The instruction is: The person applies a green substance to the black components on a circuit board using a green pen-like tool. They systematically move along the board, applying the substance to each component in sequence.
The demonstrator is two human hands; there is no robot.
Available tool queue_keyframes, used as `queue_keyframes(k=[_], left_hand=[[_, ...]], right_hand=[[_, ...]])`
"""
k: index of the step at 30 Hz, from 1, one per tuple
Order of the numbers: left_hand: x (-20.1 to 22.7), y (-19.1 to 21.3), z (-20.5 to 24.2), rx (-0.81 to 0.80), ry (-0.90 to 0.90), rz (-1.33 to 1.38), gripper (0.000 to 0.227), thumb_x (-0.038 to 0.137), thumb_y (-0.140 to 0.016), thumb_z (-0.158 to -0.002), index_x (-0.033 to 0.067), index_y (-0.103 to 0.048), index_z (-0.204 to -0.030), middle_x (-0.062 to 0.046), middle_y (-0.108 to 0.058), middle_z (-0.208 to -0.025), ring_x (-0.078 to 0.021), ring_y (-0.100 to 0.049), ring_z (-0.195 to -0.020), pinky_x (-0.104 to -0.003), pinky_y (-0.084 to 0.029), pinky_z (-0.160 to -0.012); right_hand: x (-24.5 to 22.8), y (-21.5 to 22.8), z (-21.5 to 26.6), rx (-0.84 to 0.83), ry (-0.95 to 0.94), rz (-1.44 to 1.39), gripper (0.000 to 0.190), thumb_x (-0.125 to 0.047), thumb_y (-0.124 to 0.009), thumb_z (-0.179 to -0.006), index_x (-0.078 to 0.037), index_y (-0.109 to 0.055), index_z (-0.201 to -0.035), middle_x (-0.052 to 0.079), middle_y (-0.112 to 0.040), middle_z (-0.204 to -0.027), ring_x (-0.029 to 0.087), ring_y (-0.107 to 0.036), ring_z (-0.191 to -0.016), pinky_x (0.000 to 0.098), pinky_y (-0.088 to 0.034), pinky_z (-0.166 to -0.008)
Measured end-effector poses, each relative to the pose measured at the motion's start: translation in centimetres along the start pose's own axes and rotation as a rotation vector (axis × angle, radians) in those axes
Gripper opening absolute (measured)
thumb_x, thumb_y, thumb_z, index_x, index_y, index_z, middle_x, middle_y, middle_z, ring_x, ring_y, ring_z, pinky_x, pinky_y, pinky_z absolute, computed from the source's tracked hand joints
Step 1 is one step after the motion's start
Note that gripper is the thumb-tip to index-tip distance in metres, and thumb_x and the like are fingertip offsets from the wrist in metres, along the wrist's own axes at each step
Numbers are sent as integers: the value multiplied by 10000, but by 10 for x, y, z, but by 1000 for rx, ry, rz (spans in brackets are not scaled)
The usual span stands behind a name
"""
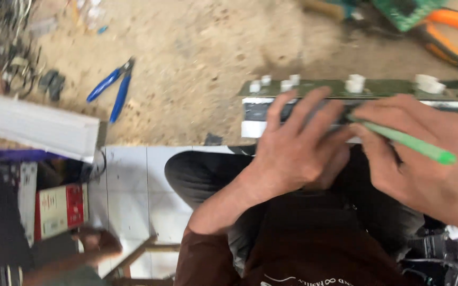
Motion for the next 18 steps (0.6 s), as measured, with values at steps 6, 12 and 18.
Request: queue_keyframes(k=[6,12,18], left_hand=[[-2,0,0,37,-17,-58,131,200,-693,-1053,119,-746,-1140,-136,-638,-1221,-360,-642,-1214,-541,-438,-1057],[0,-5,4,84,20,-24,101,134,-638,-1064,61,-707,-1062,-125,-617,-1207,-356,-647,-1203,-559,-447,-1035],[-2,-10,8,13,89,25,189,170,-580,-1076,34,-668,-1174,-84,-629,-1256,-320,-617,-1274,-534,-390,-1091]], right_hand=[[16,10,-13,-127,155,-12,124,-99,-725,-999,-32,-660,-1081,86,-691,-1017,246,-666,-774,379,-545,-632],[15,5,-9,-127,309,66,238,-40,-771,-916,45,-645,-1100,185,-660,-1015,278,-669,-802,367,-624,-658],[3,3,-15,-79,347,86,226,39,-734,-915,83,-598,-1089,217,-629,-1006,326,-659,-821,395,-619,-701]])
Point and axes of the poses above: each hand's wrist, its own z-axis away from the middle knuckle, its own y-axis out of the back of the hand, x = y × z, the point moved 1 cm from there along -z, towards the middle knuckle
